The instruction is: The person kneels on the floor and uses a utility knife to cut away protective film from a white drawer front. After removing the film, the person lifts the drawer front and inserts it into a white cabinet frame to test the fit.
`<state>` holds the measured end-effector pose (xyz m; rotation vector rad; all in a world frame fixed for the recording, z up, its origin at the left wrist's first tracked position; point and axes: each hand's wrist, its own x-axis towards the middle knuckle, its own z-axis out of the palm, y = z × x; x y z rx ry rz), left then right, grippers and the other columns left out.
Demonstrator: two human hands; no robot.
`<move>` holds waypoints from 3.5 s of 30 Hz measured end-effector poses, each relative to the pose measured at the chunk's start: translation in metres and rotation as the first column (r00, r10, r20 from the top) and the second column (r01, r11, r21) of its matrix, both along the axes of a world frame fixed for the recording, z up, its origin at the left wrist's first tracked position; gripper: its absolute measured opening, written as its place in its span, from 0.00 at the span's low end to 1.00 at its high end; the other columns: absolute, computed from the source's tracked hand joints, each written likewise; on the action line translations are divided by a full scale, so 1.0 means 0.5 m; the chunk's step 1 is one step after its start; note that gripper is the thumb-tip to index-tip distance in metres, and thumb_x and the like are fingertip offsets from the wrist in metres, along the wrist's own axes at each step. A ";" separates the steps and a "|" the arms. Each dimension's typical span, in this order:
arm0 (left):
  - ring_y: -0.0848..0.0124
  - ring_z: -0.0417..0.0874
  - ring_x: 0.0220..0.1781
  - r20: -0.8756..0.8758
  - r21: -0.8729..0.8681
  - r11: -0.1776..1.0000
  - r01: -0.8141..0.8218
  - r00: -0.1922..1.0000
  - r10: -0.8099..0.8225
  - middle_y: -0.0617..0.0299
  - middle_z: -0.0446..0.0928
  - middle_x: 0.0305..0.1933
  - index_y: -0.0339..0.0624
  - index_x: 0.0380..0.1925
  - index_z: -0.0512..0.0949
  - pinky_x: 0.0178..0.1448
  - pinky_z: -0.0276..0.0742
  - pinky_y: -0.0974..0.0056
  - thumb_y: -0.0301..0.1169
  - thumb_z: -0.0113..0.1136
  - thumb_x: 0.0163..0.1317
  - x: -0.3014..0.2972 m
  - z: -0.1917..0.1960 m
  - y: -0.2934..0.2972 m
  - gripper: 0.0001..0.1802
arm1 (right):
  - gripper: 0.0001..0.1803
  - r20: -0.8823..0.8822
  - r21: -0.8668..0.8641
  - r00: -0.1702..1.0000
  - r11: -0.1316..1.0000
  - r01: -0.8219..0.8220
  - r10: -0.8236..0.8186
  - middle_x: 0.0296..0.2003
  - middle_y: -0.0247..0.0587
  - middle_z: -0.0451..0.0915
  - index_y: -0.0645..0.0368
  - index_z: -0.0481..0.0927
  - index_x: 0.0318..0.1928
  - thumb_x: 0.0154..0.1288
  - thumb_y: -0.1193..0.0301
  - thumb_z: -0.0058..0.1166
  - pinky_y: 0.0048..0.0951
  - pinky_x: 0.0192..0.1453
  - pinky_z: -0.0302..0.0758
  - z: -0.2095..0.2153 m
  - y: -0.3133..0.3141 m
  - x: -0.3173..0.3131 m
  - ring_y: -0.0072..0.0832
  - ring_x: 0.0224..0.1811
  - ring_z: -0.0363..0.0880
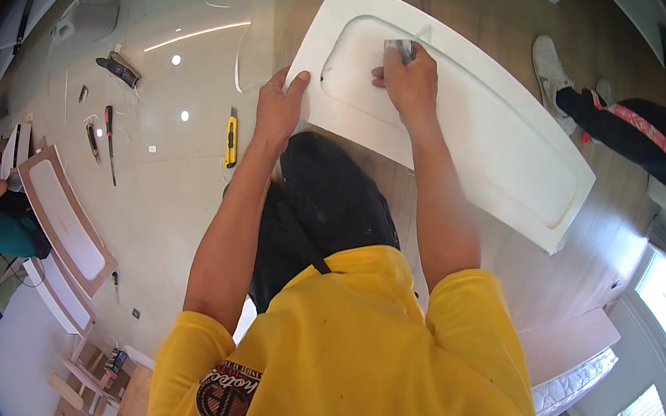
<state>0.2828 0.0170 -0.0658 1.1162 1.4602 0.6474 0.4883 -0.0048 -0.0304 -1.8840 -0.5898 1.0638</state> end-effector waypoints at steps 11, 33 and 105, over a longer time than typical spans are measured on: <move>0.48 0.84 0.50 -0.024 0.013 1.000 0.012 1.000 -0.012 0.38 0.83 0.47 0.24 0.53 0.77 0.59 0.75 0.54 0.35 0.58 0.74 -0.022 0.011 -0.285 0.21 | 0.19 0.291 -0.085 0.956 0.996 -0.001 0.026 0.28 0.47 0.85 0.65 0.85 0.38 0.63 0.59 0.65 0.37 0.38 0.80 -0.005 -0.227 -0.085 0.36 0.29 0.85; 0.36 0.84 0.48 -0.191 0.111 0.980 0.163 0.972 -0.140 0.33 0.83 0.43 0.29 0.53 0.75 0.53 0.78 0.45 0.47 0.41 0.80 0.059 0.005 -0.328 0.28 | 0.20 0.589 -0.194 0.795 0.980 -0.034 0.144 0.33 0.62 0.85 0.69 0.84 0.39 0.64 0.59 0.64 0.47 0.45 0.80 0.016 -0.364 -0.153 0.57 0.38 0.85; 0.32 0.83 0.45 -0.237 0.126 0.974 0.190 0.959 -0.156 0.29 0.82 0.39 0.29 0.52 0.75 0.49 0.77 0.41 0.46 0.42 0.80 0.068 0.013 -0.308 0.26 | 0.17 0.658 -0.149 0.737 0.986 -0.076 0.156 0.28 0.56 0.82 0.63 0.79 0.28 0.64 0.61 0.63 0.46 0.47 0.70 -0.014 -0.319 -0.137 0.54 0.33 0.80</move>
